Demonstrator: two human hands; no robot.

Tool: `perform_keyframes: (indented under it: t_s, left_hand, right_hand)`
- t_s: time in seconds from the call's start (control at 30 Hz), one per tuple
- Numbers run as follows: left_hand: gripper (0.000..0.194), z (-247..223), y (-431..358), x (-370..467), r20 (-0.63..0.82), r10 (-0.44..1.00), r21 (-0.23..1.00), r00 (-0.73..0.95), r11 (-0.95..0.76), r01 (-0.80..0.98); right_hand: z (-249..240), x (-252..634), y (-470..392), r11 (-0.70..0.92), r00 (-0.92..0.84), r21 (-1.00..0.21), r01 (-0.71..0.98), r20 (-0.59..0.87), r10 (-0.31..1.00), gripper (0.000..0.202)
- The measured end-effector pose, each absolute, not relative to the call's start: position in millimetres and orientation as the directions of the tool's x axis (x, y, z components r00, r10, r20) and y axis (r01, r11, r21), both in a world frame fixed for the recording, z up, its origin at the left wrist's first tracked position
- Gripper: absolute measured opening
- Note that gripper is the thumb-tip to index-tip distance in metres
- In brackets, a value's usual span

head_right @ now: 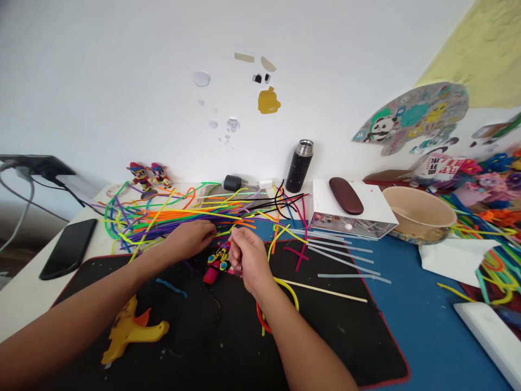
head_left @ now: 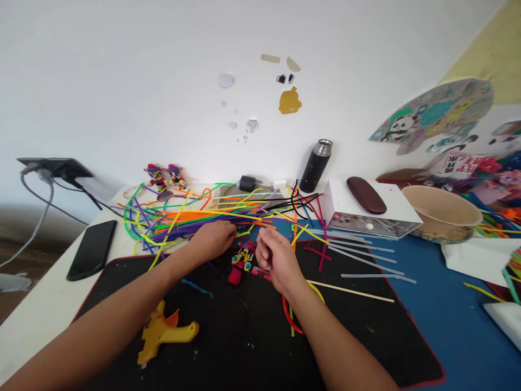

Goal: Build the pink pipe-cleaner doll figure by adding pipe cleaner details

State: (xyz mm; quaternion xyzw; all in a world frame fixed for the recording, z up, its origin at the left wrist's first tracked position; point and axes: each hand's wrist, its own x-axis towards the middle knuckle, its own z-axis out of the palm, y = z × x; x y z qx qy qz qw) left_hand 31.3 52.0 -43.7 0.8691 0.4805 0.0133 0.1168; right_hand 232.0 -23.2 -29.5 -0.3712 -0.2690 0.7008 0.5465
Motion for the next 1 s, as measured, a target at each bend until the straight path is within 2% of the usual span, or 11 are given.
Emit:
perform_keyframes:
  t_s: [0.3, 0.47, 0.63, 1.0]
  left_hand:
    - [0.028, -39, 49, 21, -0.029, 0.876, 0.328, 0.481, -0.447, 0.832]
    - [0.030, -12, 30, 13, 0.032, 0.892, 0.409, 0.451, -0.424, 0.808]
    - [0.028, 16, 8, 10, 0.132, 0.900, 0.504, 0.416, -0.422, 0.754]
    - [0.030, 24, -11, 7, 0.249, 0.840, 0.444, 0.482, -0.541, 0.714]
  right_hand:
    - [-34, 232, -21, -0.245, -0.113, -0.795, -0.556, -0.220, 0.969, 0.043]
    - [-37, 234, -19, -0.235, -0.101, -0.818, -0.525, -0.214, 0.972, 0.044]
    - [-38, 232, -21, -0.223, -0.125, -0.880, -0.421, -0.187, 0.974, 0.042]
    - [-43, 231, -22, -0.091, -0.163, -0.975, -0.202, -0.058, 0.985, 0.034]
